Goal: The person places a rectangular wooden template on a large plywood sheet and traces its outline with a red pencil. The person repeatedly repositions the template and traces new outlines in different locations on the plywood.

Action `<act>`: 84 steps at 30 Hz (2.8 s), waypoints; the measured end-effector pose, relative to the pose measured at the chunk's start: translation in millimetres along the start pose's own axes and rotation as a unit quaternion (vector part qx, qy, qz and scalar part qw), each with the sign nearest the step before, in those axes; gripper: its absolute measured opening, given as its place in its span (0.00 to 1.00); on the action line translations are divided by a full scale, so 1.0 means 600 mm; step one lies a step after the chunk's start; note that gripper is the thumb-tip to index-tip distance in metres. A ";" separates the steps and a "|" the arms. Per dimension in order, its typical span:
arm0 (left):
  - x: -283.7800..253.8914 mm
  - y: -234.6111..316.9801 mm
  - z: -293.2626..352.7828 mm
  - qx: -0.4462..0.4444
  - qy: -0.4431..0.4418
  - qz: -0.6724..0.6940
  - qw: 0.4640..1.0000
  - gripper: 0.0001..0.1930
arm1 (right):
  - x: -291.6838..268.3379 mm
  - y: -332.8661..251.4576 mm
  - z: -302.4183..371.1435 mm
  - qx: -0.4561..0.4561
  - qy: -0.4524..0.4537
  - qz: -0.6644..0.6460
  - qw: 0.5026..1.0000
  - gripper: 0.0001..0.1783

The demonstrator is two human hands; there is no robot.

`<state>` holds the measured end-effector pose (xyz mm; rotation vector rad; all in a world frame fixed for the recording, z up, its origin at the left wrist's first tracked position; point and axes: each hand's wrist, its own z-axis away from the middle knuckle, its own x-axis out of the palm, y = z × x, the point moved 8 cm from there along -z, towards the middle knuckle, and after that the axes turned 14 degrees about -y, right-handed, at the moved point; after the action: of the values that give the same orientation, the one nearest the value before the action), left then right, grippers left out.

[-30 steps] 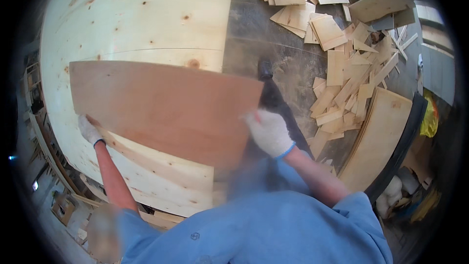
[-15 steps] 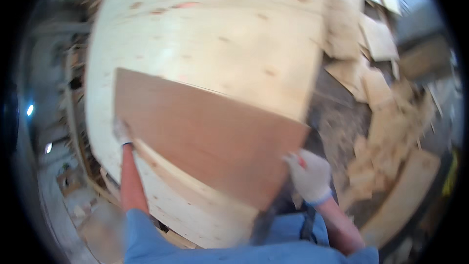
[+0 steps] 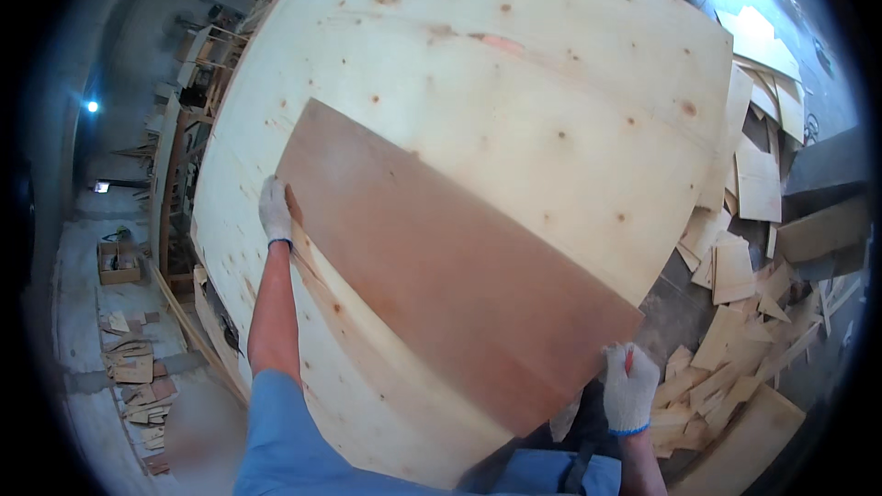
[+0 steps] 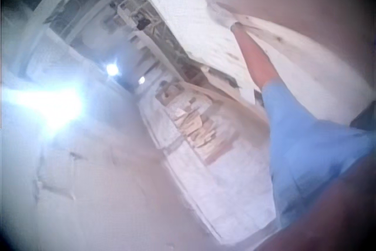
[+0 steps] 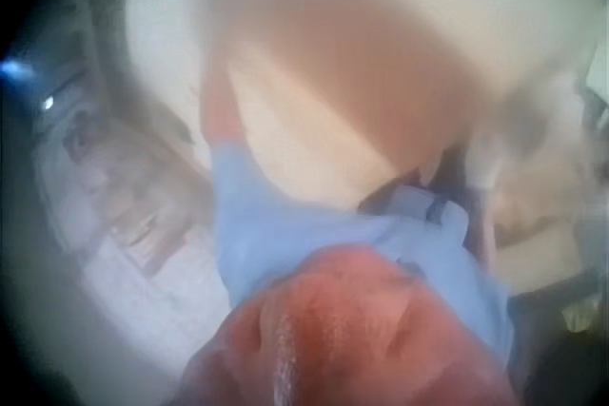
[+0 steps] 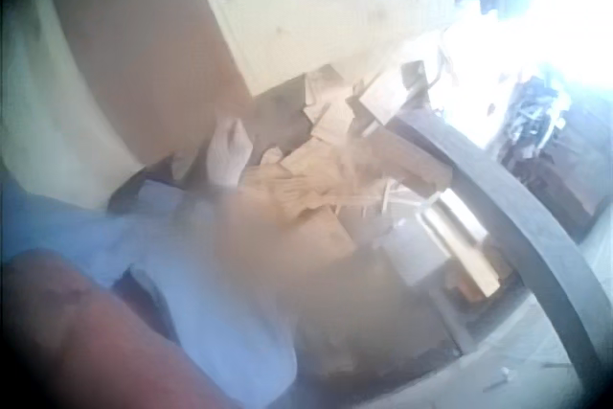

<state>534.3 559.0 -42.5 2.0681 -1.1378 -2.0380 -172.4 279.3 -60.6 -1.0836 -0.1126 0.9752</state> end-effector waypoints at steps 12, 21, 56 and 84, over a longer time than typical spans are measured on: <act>-0.007 -0.138 -0.081 0.013 -0.105 0.029 0.994 0.28 | 0.014 -0.050 0.003 -0.074 0.017 0.111 0.991 0.12; -0.016 -0.079 -0.072 0.009 -0.123 -0.094 0.988 0.30 | 0.011 -0.062 -0.008 -0.092 0.060 0.226 0.968 0.20; -0.014 -0.027 -0.019 0.013 0.011 0.009 1.000 0.19 | 0.001 -0.052 -0.022 -0.033 0.020 0.196 0.980 0.18; -0.037 -0.022 -0.016 -0.018 0.023 0.013 0.999 0.20 | 0.007 -0.049 -0.033 -0.048 0.020 0.205 0.977 0.15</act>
<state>551.6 575.4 -28.6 2.0621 -1.1055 -1.9739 -141.4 265.3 -49.2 -1.2422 0.1037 1.3272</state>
